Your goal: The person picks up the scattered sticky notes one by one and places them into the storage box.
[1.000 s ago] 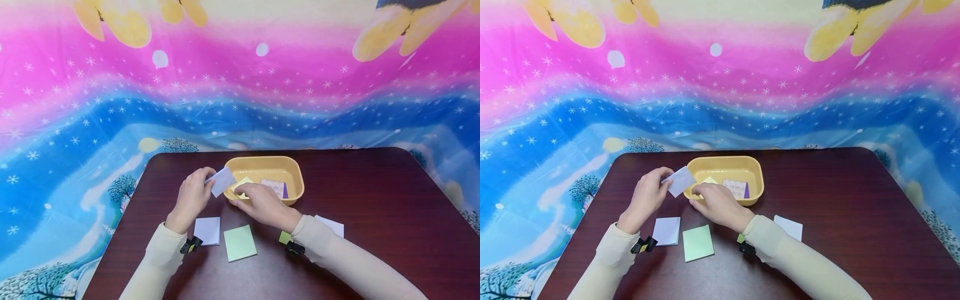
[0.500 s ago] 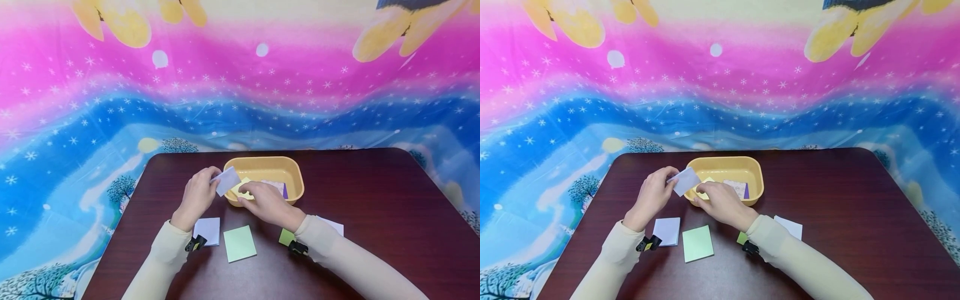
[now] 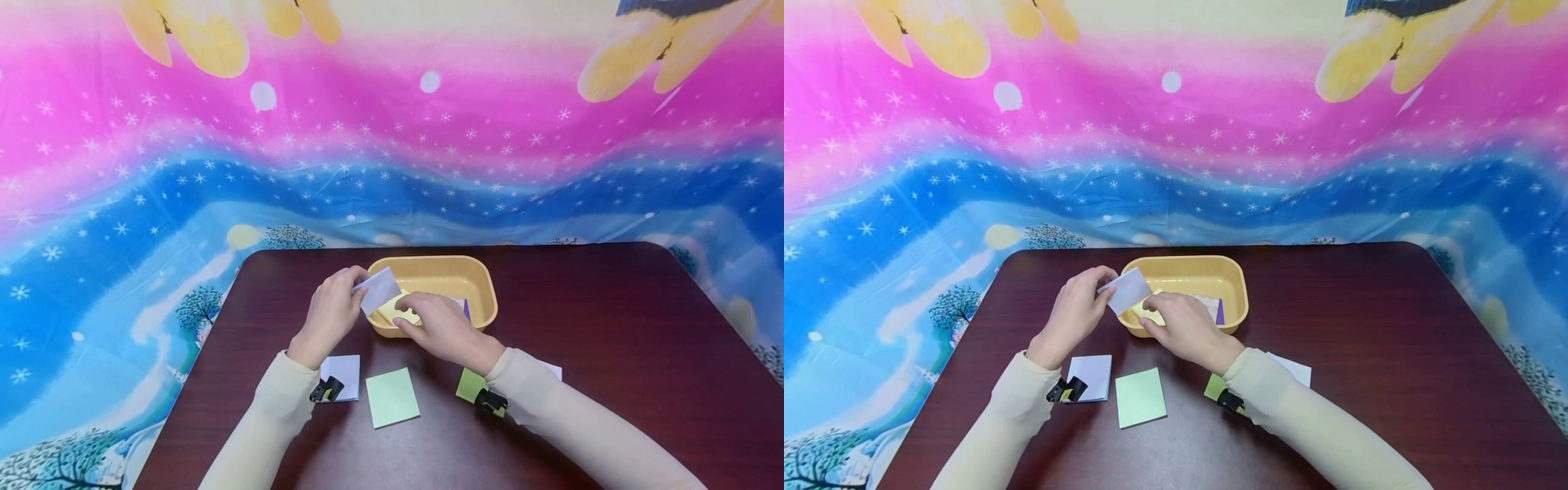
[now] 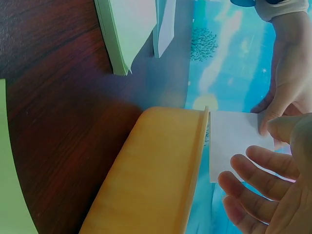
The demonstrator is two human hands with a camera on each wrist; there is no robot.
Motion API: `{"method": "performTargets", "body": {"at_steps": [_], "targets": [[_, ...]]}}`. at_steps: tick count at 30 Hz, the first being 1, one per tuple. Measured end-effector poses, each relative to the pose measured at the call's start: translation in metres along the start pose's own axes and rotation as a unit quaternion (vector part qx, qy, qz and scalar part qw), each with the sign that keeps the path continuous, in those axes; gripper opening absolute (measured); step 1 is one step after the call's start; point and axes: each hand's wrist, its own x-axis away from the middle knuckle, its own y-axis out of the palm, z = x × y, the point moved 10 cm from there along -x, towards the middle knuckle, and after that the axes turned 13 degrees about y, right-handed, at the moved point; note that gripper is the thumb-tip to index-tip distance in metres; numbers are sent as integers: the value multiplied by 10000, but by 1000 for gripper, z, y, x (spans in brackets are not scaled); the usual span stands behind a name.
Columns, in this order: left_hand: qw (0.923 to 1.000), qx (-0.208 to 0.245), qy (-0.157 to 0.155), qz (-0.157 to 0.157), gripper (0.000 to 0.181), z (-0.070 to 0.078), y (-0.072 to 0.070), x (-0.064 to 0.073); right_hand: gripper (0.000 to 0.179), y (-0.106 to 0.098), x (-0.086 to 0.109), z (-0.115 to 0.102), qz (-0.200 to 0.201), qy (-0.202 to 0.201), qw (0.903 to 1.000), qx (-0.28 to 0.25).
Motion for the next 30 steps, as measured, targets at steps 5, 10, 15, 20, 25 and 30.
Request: {"method": "performTargets", "body": {"at_steps": [5,10,15,20,25,30], "targets": [[10000,44,-21,-71,14,1,5,-4,25,-2,-1,3,48,23,10000,78],[9999,34,-12,-135,12,1,10,-7,24,-4,-2,6,115,53,9998,142],[9997,58,-63,-248,13,-2,19,-9,24,-3,-3,9,87,111,9998,141],[9988,167,-164,-426,14,-3,29,-11,24,0,-5,16,35,245,9995,185],[9979,232,-238,-562,14,-4,38,-12,23,3,-6,22,-7,363,9992,188],[9975,196,-216,-643,15,-5,45,-12,21,3,-7,25,-12,336,9993,154]]}}
